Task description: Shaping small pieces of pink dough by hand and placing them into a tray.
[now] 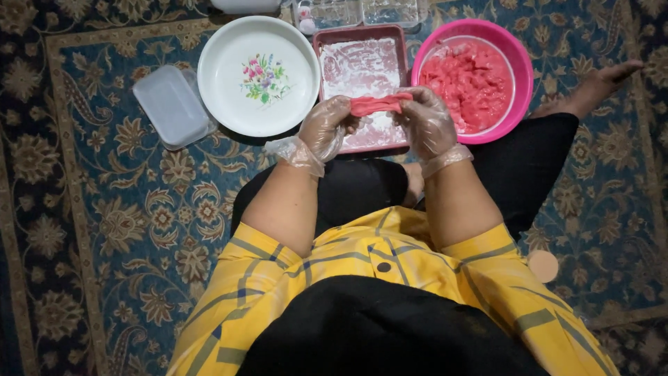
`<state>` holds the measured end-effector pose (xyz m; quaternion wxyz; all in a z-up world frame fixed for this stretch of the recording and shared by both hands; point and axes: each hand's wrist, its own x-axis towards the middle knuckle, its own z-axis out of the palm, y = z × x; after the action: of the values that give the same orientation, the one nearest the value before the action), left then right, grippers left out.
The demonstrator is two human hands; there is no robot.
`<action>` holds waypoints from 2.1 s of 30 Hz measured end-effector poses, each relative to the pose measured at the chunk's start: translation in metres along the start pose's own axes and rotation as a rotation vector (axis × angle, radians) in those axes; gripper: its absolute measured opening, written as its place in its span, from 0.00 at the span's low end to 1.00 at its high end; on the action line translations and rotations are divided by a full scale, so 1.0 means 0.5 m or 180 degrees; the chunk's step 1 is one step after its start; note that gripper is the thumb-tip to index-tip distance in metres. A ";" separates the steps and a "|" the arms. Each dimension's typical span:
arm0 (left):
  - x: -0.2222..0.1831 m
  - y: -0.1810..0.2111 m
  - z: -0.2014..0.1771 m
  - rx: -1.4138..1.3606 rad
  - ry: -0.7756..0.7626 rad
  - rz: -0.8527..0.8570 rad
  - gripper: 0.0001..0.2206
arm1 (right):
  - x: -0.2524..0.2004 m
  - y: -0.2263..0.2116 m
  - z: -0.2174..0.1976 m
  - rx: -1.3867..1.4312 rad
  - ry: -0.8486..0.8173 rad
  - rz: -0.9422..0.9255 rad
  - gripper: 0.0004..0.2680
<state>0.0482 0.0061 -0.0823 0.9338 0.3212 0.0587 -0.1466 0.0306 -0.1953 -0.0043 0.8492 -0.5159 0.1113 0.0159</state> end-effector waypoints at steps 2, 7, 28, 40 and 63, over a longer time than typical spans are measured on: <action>0.005 -0.006 -0.008 0.0043 0.0036 0.0066 0.05 | -0.006 -0.006 0.010 0.0034 -0.0099 -0.0004 0.11; 0.015 -0.014 -0.016 0.0026 0.0156 0.0004 0.05 | 0.006 0.008 -0.005 -0.0650 -0.0072 -0.0340 0.06; 0.004 -0.004 0.055 0.1128 -0.0047 0.0331 0.03 | 0.010 0.045 0.025 -0.2099 -0.0517 -0.1030 0.10; 0.043 -0.059 -0.021 0.1975 0.0154 0.0356 0.05 | 0.056 0.084 0.038 -0.2499 -0.0219 0.0332 0.08; 0.058 -0.066 -0.038 0.1856 0.0243 0.0431 0.07 | 0.073 0.112 0.011 -0.1793 -0.0213 -0.0268 0.07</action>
<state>0.0654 -0.0138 -0.1222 0.8069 0.5842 0.0277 -0.0824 0.0592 -0.1675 -0.0584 0.6756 -0.7348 0.0528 0.0280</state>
